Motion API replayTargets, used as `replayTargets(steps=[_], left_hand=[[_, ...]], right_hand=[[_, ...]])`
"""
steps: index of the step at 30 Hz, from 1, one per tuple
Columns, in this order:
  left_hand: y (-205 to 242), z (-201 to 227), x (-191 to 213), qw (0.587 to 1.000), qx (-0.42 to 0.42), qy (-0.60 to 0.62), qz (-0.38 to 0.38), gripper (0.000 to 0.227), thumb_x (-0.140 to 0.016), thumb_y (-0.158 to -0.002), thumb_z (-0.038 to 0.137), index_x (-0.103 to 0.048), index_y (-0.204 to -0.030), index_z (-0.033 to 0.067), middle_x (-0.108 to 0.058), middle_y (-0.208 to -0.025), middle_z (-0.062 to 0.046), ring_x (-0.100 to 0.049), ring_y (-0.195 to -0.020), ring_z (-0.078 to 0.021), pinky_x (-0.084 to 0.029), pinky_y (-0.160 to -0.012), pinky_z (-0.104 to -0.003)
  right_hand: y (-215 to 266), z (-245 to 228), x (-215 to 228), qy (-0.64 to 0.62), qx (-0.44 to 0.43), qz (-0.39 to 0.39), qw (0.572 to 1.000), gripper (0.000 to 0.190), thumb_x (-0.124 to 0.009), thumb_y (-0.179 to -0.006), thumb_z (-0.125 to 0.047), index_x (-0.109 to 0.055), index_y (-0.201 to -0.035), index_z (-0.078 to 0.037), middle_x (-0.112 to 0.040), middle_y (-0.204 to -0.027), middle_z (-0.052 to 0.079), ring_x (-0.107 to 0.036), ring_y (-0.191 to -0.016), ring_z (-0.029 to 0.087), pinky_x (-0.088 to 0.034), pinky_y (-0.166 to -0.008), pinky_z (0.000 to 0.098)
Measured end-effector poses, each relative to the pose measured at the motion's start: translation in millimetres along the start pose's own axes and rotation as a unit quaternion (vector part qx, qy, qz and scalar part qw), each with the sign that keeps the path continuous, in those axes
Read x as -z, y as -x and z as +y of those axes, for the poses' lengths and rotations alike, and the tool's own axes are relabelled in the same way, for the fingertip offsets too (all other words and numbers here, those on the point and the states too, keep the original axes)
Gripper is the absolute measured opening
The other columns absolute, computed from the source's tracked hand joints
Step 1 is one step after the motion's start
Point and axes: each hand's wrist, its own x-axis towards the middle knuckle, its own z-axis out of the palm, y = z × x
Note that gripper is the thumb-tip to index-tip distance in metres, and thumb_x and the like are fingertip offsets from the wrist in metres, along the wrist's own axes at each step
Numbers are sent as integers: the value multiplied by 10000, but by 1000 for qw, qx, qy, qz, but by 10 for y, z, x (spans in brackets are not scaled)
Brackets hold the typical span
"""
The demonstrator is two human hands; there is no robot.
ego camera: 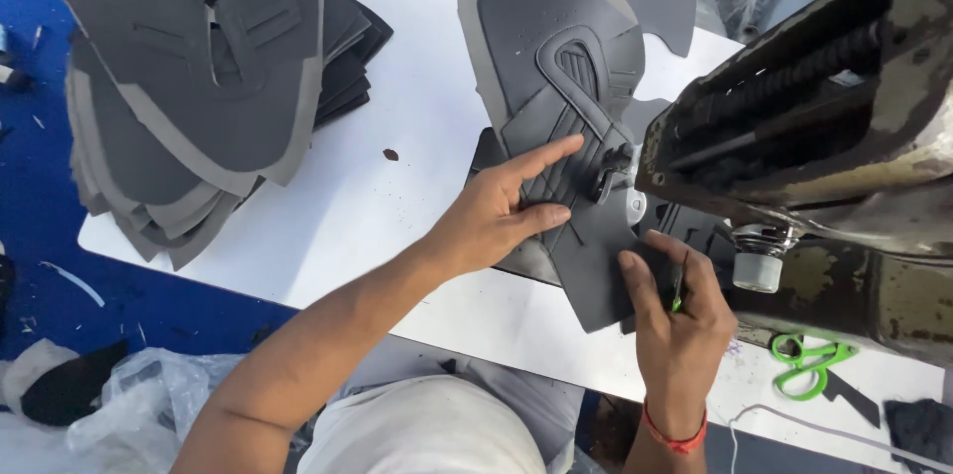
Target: The person operates a sewing machine to stitch dark gray, textured material pieces. They guide the material under the needle with both hands, then use a small green tool to trim excess threads from the seams. The finished pieces are stacked on the table to the left.
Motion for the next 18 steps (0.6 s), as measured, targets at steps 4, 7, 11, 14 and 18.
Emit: replayTargets(steps=[4,7,11,14,18], left_hand=[[-132,-36,43,999,-48,5,-4,657,-664,-1004,35,-387,-1599,55,-478,-1628,-91,-603,-1191,-37,-542,-954,-206],[-207,108,50,998,-60,5,-4,662,-658,-994,11,-386,-1595,48,-466,-1632,-101,-559,-1300,-71,-508,-1035,-226],[-311,263,68,997,71,-19,7,698,-654,-997,26,-402,-1638,138,-531,-1481,-235,-409,-1139,-211,-408,-953,-318],[-425,60,120,999,4,-31,7,691,-671,-976,16,-412,-1607,126,-497,-1563,-164,-415,-1333,-199,-366,-1107,-322],[-557,3,169,995,-84,-58,5,695,-695,-952,3,-420,-1581,117,-454,-1645,-84,-413,-1524,-179,-341,-1257,-327]], right_hand=[[-122,5,-52,-8,-28,9,1000,253,-811,-941,-104,-725,-1159,-7,-719,-900,71,-608,-761,74,-470,-650,233],[-212,-10,-87,-10,-39,21,999,231,-803,-959,-124,-731,-1155,-26,-733,-926,81,-631,-797,79,-485,-683,240],[-319,-18,-133,-11,-20,34,999,235,-787,-989,-146,-711,-1182,-34,-747,-1026,98,-685,-917,141,-511,-785,276],[-403,54,-166,-9,-51,30,998,220,-774,-993,-166,-705,-1168,-52,-766,-1050,100,-728,-943,177,-530,-815,302],[-458,411,-204,226,49,13,973,335,-714,-925,-64,-738,-1244,-165,-771,-1114,125,-744,-928,231,-542,-749,333]])
